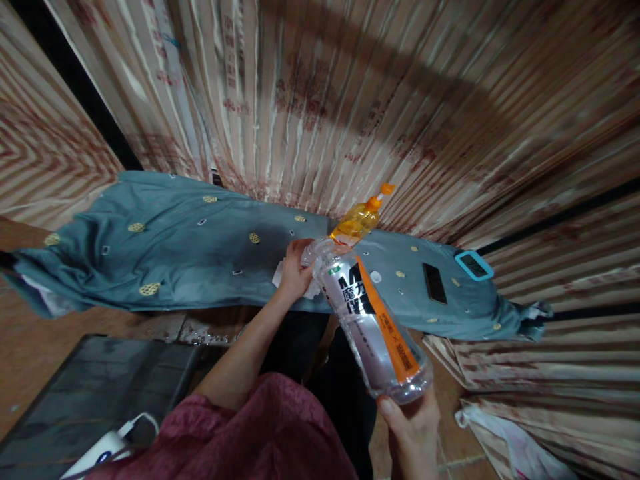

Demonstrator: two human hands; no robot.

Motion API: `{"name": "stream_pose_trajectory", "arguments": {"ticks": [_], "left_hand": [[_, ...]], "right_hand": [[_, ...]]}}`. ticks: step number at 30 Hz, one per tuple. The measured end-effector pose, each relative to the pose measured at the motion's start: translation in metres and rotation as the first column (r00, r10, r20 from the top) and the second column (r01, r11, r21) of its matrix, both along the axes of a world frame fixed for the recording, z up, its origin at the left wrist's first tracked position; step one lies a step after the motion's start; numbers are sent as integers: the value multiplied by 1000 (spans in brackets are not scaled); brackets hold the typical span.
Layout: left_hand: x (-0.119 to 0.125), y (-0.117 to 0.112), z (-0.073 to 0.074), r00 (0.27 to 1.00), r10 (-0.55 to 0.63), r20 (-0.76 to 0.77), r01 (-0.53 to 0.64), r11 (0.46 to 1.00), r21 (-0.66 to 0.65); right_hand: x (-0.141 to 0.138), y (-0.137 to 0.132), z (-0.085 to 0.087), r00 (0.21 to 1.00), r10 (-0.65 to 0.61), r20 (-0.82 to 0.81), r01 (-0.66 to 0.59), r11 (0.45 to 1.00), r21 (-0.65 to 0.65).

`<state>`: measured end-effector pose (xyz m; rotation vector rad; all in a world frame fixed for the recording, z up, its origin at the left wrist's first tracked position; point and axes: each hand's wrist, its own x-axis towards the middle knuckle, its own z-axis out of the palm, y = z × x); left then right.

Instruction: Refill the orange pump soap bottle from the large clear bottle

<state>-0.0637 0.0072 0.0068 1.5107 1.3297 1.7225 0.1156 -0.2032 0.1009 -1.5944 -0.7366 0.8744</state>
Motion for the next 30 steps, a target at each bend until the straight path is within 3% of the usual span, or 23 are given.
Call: {"name": "stream_pose_trajectory", "arguments": {"ticks": [9, 13, 20, 30], "left_hand": [[1, -1, 2, 1000, 6, -13, -6, 1000, 8], [1, 0, 1, 1000, 3, -8, -3, 1000, 16], [-1, 0, -1, 1000, -6, -20, 6, 1000, 21], [0, -1, 1, 1000, -1, -11, 1, 1000, 4]], "right_hand": [[6, -2, -9, 997, 22, 79, -22, 1000, -4], [4, -1, -6, 992, 25, 123, -26, 1000, 0], [-2, 1, 2, 998, 1, 55, -1, 1000, 2], [8, -1, -10, 994, 33, 100, -38, 998, 44]]}}
